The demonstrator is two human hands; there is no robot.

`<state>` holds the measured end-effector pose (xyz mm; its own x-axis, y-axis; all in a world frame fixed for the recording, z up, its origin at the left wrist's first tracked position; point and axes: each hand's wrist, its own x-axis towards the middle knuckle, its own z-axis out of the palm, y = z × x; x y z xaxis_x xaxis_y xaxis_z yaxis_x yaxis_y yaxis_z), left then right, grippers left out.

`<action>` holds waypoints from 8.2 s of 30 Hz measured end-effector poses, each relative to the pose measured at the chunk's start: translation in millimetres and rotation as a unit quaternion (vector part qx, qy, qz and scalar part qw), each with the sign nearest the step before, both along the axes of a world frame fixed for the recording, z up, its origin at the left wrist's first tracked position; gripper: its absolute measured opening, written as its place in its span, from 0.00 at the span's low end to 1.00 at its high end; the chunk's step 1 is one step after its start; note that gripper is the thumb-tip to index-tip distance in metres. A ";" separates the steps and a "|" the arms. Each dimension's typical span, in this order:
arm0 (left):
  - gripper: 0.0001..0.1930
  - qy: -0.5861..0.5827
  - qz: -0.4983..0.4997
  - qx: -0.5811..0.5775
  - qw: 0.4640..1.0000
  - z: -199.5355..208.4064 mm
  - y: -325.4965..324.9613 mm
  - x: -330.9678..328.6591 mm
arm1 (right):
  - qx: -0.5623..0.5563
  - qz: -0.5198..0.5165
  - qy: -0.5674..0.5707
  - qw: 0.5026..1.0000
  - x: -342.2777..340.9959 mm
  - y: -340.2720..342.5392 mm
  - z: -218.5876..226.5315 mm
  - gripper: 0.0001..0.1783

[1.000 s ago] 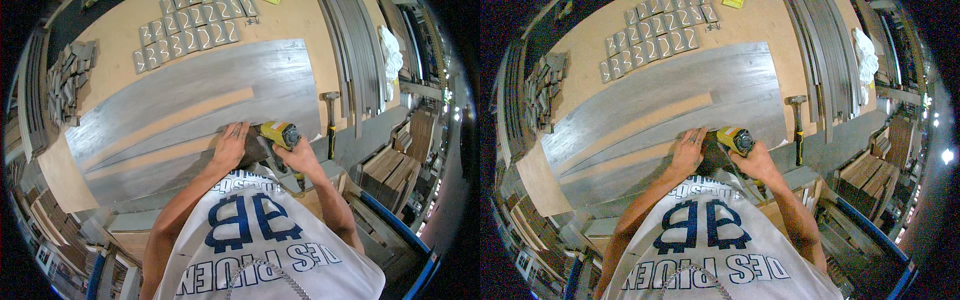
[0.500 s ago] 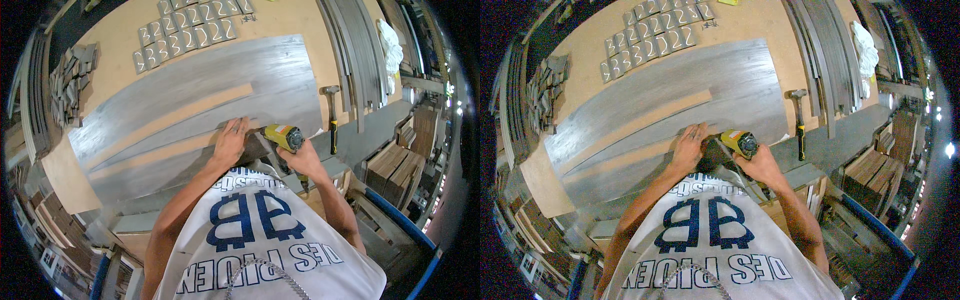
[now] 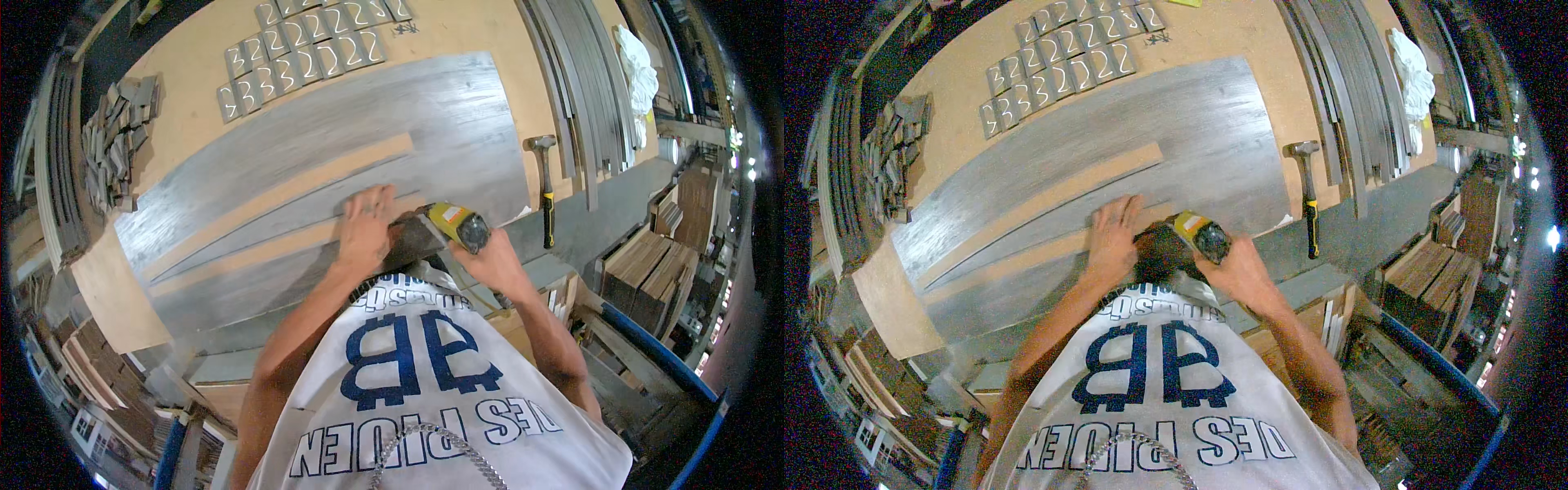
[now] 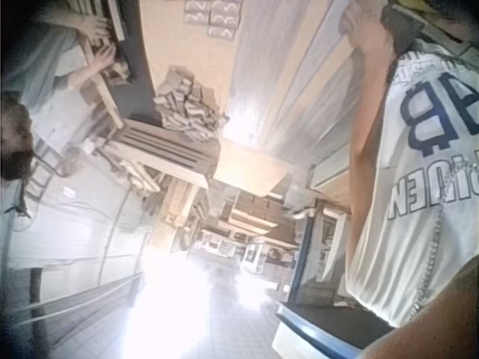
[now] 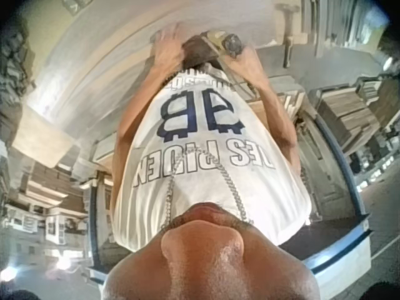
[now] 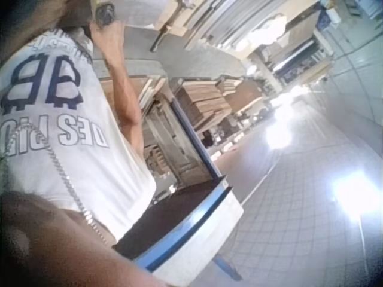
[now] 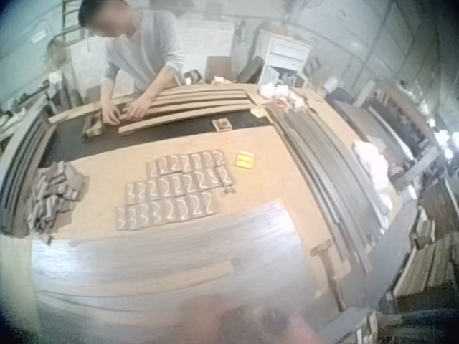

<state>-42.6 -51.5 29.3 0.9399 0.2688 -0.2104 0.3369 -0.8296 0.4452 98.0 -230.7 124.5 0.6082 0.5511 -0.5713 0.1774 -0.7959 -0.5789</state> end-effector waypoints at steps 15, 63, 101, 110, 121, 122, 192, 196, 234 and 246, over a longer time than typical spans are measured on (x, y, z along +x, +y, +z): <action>0.39 -0.042 0.004 -0.040 0.998 -17.5 22.9 -19.8 | -0.009 -0.008 0.025 1.000 -41.2 40.0 0.1 0.23; 0.24 -0.089 0.218 -0.096 0.967 9.6 22.2 -79.9 | -0.113 0.029 -0.120 0.986 24.6 22.0 -18.6 0.34; 0.13 -0.471 0.541 -0.663 0.212 -37.8 59.1 -83.0 | 0.261 0.380 -0.378 0.803 -37.9 202.6 -100.3 0.28; 0.17 -0.483 0.470 -0.710 0.203 -32.8 49.6 -96.6 | 0.155 0.448 -0.050 0.879 -33.2 190.2 -76.0 0.23; 0.21 -0.502 0.521 -0.600 0.341 -2.5 38.1 -101.9 | 0.119 0.477 -0.067 0.868 -65.3 155.8 -41.4 0.35; 0.20 -0.515 0.526 -0.566 0.372 11.3 38.8 -101.5 | 0.116 0.466 -0.070 0.874 -66.1 155.5 -37.7 0.35; 0.29 -0.090 0.097 0.006 0.991 -7.9 112.6 -37.5 | 0.146 0.105 -0.315 0.932 155.1 250.9 -126.9 0.42; 0.26 -0.097 0.078 0.006 0.992 -8.1 115.0 -35.9 | 0.191 0.040 -0.285 0.938 170.8 239.0 -134.5 0.41; 0.27 -0.079 0.100 0.010 0.992 -6.9 96.2 -15.4 | 0.027 0.041 -0.365 0.930 160.5 226.9 -119.9 0.52; 0.28 -0.050 0.063 0.029 0.996 -20.0 82.9 5.4 | 0.240 0.164 -0.311 0.905 137.3 108.2 -83.1 0.45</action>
<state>-37.2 31.4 9.3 0.9134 0.3949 -0.0989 0.3966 -0.8086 0.4346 235.2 -122.5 41.4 0.4888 0.8538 0.1794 0.7690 -0.3245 -0.5508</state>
